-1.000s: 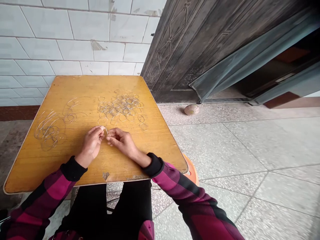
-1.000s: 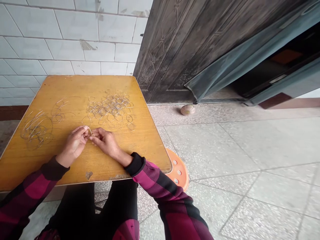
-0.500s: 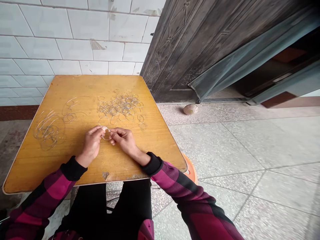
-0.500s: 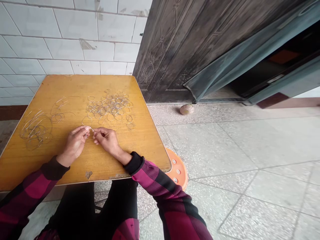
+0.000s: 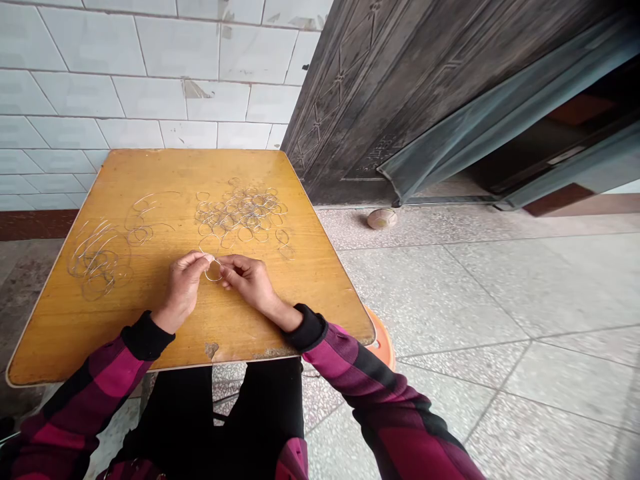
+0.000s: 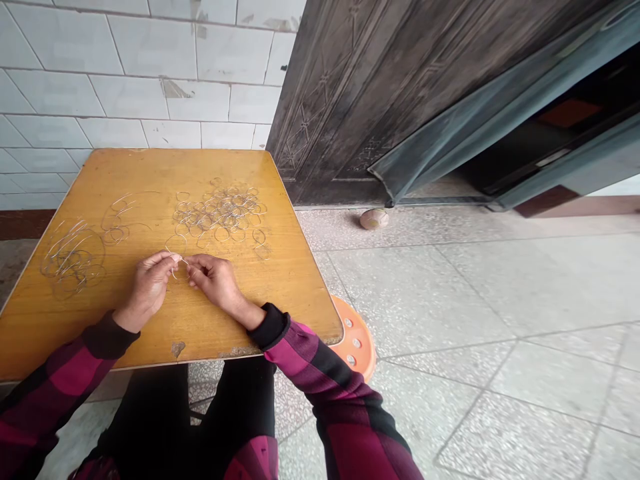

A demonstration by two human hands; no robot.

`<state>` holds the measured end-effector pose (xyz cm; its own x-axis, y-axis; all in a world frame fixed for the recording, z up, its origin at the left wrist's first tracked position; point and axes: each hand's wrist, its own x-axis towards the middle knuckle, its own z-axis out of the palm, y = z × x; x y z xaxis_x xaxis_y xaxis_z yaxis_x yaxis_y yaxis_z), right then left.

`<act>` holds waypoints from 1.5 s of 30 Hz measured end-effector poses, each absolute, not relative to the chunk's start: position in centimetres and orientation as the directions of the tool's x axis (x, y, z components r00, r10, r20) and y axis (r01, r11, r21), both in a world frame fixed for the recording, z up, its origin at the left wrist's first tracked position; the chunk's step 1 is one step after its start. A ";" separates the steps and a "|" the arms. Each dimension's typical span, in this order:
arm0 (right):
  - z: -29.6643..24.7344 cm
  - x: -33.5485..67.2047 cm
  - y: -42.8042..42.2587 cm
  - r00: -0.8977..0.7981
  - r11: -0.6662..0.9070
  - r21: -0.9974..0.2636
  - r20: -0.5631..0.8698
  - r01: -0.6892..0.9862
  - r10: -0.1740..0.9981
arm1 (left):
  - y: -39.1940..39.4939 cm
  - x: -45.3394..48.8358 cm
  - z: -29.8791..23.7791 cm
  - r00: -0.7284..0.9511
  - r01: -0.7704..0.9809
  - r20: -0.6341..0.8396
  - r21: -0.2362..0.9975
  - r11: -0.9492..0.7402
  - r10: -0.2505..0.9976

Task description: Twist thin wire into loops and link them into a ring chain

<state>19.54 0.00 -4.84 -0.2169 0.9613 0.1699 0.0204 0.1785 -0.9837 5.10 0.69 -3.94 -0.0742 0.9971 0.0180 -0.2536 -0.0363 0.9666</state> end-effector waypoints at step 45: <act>-4.7 19.6 1.0 -0.321 -0.217 -0.933 -0.120 -0.288 0.940 | 0.7 4.9 -3.2 -0.015 -0.362 -0.076 0.930 0.066 0.997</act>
<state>19.62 0.95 -4.71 -0.3206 0.9396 -0.1196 -0.2876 -0.2169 -0.9329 4.92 0.70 -3.18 -0.0154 0.9970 -0.0763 -0.3621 0.0656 0.9298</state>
